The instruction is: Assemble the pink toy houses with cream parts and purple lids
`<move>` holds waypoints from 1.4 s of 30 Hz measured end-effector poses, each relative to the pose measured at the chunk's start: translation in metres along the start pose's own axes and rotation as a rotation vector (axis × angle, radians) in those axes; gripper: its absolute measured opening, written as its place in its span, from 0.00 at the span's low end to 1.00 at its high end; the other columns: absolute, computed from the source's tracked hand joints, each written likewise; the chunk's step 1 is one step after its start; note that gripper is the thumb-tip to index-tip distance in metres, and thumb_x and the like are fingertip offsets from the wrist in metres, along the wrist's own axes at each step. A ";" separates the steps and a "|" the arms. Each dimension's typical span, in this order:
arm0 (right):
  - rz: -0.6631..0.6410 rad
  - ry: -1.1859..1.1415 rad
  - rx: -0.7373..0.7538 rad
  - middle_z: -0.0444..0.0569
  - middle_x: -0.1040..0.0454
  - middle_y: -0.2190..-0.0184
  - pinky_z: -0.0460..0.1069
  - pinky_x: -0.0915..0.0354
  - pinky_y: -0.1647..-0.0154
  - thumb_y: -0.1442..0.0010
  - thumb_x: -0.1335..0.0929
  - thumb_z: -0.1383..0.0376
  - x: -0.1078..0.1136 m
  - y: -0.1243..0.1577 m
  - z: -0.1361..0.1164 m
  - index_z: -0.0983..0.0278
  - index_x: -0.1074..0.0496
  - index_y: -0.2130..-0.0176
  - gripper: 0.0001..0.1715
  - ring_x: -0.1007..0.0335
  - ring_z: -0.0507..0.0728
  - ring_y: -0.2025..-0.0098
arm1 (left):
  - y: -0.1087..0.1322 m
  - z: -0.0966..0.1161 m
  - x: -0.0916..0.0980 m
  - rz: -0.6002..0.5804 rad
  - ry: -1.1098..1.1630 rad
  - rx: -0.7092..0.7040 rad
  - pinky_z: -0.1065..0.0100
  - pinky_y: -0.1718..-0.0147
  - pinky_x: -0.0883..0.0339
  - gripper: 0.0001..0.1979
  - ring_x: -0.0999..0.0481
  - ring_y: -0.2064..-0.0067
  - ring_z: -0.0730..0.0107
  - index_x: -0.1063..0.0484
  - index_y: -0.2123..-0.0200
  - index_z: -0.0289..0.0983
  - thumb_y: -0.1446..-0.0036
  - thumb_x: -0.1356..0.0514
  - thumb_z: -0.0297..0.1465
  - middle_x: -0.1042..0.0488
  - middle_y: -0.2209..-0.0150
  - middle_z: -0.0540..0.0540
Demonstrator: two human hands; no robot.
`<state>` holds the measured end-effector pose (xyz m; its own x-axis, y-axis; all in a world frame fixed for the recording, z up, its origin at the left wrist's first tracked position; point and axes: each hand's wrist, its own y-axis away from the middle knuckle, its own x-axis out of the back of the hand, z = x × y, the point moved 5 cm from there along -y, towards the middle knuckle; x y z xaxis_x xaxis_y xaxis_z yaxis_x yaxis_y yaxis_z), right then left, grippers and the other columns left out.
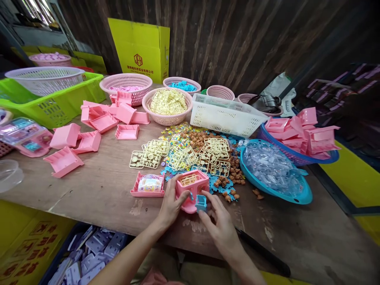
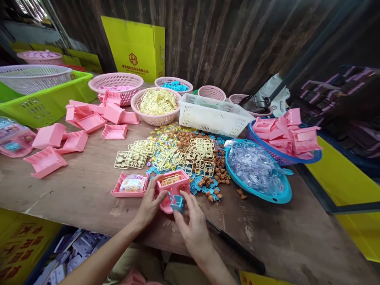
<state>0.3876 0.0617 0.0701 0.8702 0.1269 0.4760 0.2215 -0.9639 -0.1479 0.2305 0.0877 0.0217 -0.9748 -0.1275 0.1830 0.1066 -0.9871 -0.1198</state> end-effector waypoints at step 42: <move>0.375 0.401 0.270 0.54 0.28 0.60 0.54 0.31 0.57 0.39 0.36 0.61 -0.033 -0.015 -0.010 0.64 0.35 0.50 0.18 0.30 0.59 0.57 | 0.003 -0.008 -0.006 0.067 0.000 0.067 0.56 0.39 0.55 0.26 0.48 0.37 0.63 0.47 0.42 0.41 0.38 0.58 0.47 0.41 0.42 0.41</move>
<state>0.3507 0.0696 0.0653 0.6887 -0.3582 0.6303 0.0816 -0.8256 -0.5583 0.2348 0.0861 0.0125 -0.9651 -0.1932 0.1767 0.1843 -0.9807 -0.0658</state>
